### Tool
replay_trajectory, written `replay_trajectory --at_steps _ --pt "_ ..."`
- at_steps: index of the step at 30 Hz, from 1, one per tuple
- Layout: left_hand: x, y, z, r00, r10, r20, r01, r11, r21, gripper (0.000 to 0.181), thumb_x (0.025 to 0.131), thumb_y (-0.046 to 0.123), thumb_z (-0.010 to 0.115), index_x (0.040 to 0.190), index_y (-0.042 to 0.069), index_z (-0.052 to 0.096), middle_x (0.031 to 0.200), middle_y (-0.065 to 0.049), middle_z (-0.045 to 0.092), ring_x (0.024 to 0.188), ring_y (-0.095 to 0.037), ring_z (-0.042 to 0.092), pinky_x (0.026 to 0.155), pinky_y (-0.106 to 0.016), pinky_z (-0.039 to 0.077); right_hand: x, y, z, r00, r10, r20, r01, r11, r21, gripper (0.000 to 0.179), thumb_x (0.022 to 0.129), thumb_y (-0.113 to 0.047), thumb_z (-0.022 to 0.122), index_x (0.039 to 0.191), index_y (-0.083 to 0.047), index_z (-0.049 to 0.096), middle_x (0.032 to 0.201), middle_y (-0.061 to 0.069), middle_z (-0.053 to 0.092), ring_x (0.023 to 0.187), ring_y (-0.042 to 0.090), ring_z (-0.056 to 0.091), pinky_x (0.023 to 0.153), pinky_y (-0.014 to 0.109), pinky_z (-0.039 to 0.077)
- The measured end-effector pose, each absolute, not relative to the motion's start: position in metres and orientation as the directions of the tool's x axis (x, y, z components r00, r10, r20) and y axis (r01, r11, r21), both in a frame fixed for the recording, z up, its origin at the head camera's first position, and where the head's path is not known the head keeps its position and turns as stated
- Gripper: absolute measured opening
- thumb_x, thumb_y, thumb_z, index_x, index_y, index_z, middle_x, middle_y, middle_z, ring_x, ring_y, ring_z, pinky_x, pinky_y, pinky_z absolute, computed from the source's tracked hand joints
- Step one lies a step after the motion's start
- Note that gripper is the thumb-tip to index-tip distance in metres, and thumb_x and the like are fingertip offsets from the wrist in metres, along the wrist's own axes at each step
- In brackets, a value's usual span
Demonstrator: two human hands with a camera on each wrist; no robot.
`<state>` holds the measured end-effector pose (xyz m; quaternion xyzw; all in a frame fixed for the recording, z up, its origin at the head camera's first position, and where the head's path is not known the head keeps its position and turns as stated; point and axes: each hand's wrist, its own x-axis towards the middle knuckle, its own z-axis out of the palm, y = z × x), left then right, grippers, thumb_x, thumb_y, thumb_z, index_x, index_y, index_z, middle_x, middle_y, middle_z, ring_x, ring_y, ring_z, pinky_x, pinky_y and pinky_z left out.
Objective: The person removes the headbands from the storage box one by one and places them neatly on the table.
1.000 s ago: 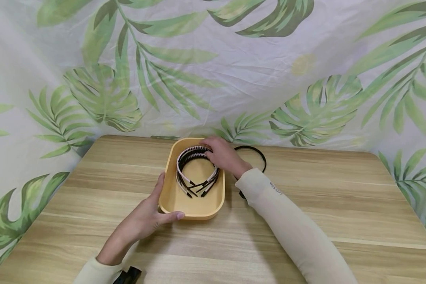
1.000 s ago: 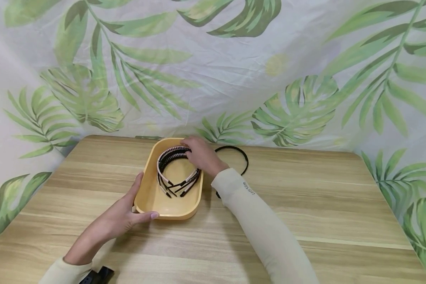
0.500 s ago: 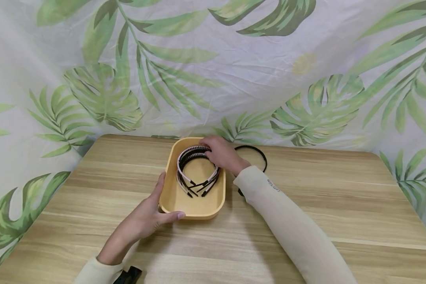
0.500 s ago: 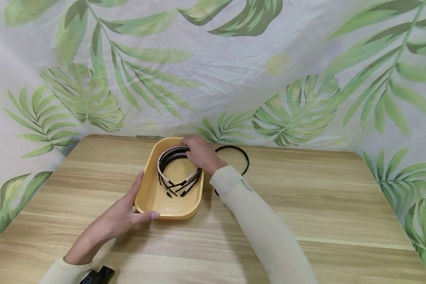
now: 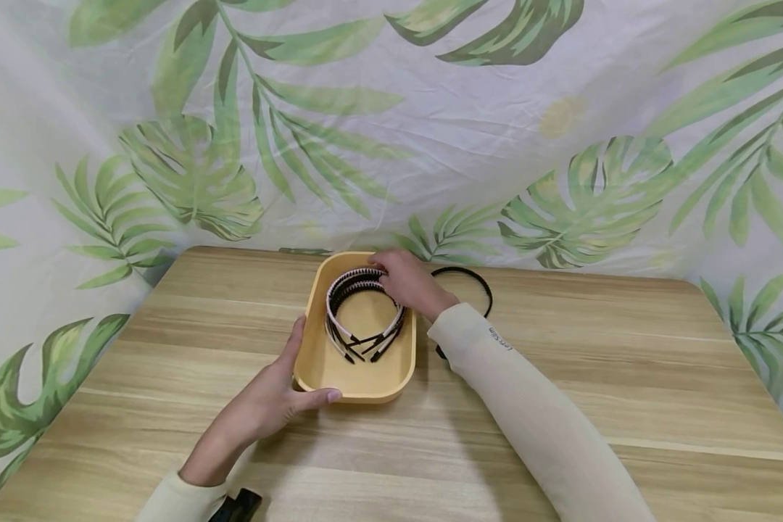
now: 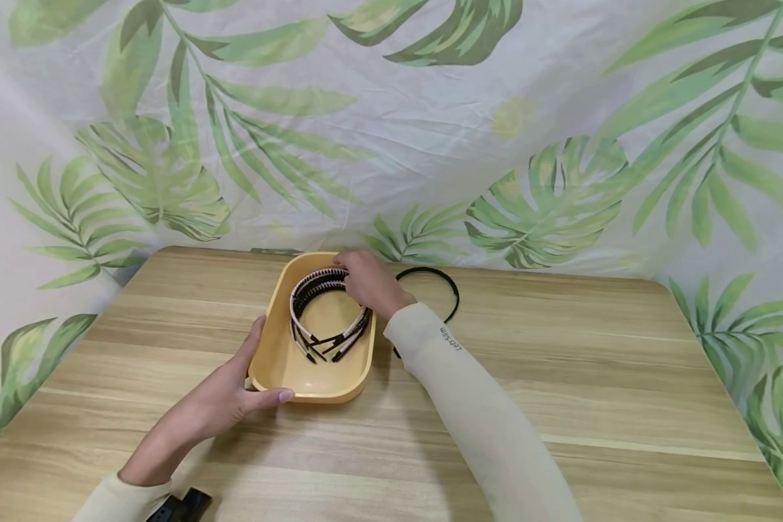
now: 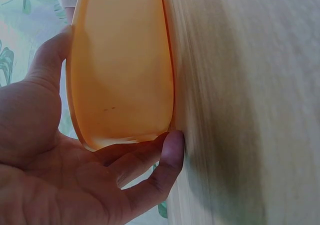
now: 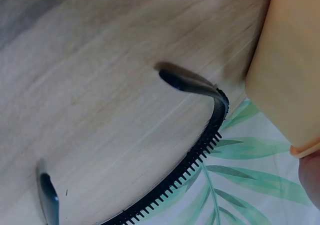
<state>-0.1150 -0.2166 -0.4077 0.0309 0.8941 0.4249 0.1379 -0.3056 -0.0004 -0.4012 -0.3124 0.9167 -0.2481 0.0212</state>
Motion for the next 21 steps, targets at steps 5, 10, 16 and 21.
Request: replay_trajectory --at_steps 5,10,16,21 --pt "-0.1150 -0.2169 -0.4080 -0.961 0.173 -0.215 -0.057 0.640 0.766 0.133 0.088 0.044 0.085 0.167 0.018 -0.019 0.169 -0.033 0.019 0.147 -0.047 0.042 0.120 -0.063 0.033 -0.3050 -0.0001 -0.4016 -0.811 -0.572 0.124 -0.555 0.684 -0.474 0.040 0.098 0.006 0.058 0.137 -0.001 0.067 0.137 0.016 0.070 0.129 0.031 0.065 0.111 0.041 0.051" --pt "-0.1149 -0.2172 -0.4086 -0.963 0.175 -0.207 -0.048 0.641 0.766 0.133 0.088 0.046 0.085 0.167 0.018 -0.019 0.169 -0.033 0.019 0.146 -0.045 0.044 0.120 -0.062 0.033 -0.3037 0.0002 -0.4006 -0.815 -0.565 0.129 -0.551 0.686 -0.476 0.040 0.099 0.006 0.058 0.137 -0.001 0.068 0.133 0.016 0.072 0.125 0.030 0.067 0.107 0.041 0.053" --pt "-0.1149 -0.2174 -0.4090 -0.964 0.179 -0.196 -0.037 0.640 0.768 0.132 0.088 0.045 0.085 0.167 0.019 -0.018 0.168 -0.034 0.021 0.145 -0.045 0.045 0.120 -0.063 0.033 -0.3031 0.0003 -0.4005 -0.826 -0.550 0.125 -0.530 0.680 -0.507 0.038 0.101 0.004 0.058 0.137 -0.002 0.068 0.127 0.016 0.074 0.118 0.029 0.070 0.102 0.040 0.055" --pt "-0.1155 -0.2176 -0.4097 -0.965 0.183 -0.189 -0.032 0.632 0.775 0.132 0.088 0.043 0.085 0.167 0.020 -0.018 0.168 -0.034 0.021 0.145 -0.044 0.046 0.120 -0.062 0.033 -0.3035 0.0006 -0.4002 -0.822 -0.550 0.144 -0.536 0.664 -0.522 0.036 0.100 0.003 0.058 0.134 -0.002 0.070 0.122 0.015 0.076 0.111 0.027 0.071 0.098 0.038 0.056"
